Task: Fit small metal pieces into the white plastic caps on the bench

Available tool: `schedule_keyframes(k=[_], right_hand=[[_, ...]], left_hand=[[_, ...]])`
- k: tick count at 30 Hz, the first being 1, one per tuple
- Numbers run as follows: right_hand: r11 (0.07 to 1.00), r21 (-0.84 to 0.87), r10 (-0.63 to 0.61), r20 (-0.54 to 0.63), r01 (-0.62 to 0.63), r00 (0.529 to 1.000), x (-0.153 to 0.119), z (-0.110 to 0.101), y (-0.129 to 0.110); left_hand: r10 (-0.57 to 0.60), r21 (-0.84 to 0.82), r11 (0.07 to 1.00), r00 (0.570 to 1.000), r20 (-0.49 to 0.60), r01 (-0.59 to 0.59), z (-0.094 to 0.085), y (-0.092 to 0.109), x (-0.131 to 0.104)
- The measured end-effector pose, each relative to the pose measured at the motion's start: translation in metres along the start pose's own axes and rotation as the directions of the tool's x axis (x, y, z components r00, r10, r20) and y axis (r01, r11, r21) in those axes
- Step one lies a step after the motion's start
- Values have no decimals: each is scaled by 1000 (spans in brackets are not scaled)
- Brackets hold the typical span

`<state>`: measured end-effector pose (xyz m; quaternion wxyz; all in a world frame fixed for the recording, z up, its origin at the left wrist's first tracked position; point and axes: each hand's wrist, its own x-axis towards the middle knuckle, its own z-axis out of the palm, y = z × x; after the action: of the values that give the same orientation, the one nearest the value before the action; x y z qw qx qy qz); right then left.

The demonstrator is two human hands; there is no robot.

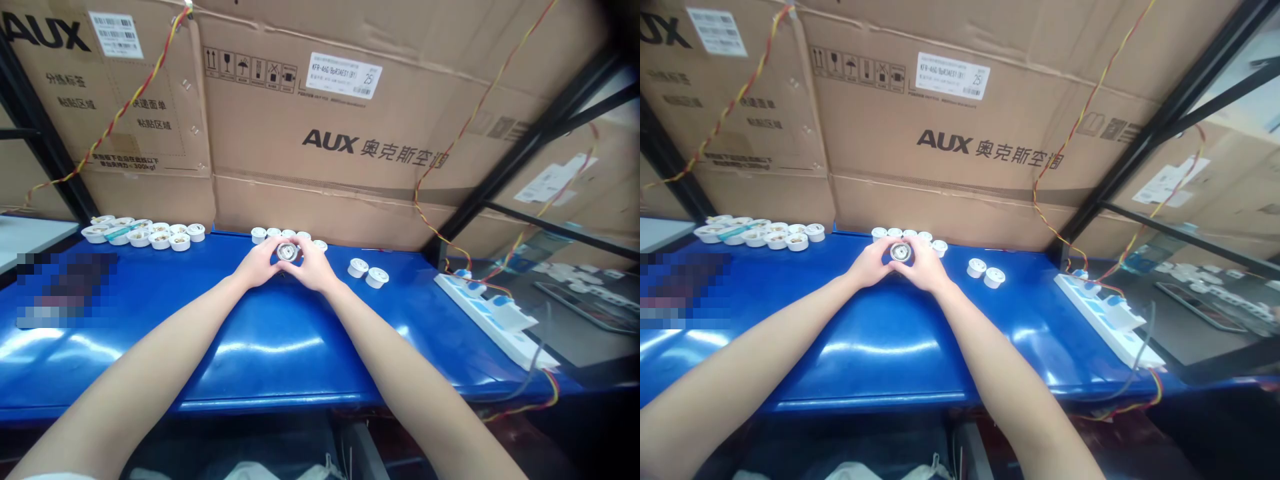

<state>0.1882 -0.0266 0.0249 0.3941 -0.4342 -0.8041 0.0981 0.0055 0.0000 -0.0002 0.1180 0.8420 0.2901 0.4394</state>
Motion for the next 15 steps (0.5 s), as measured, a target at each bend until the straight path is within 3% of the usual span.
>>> schedule_keyframes(k=[5, 9, 12, 15], right_hand=[[993, -116, -22, 10, 23, 1000, 0, 1, -11], [950, -311, 18, 39, -5, 999, 2, -17, -9], [862, -495, 156, 58, -108, 986, 3, -42, 4], [757, -620, 326, 86, -205, 942, 2, -62, 23]], left_hand=[[-21, -25, 999, 1000, 10, 22, 0, 0, -1], [-23, -39, 999, 999, 47, 25, 0, 0, -2], [-47, -4, 999, 996, 72, 48, -1, 0, -3], [-63, 53, 997, 994, 84, 59, -3, -1, -3]])
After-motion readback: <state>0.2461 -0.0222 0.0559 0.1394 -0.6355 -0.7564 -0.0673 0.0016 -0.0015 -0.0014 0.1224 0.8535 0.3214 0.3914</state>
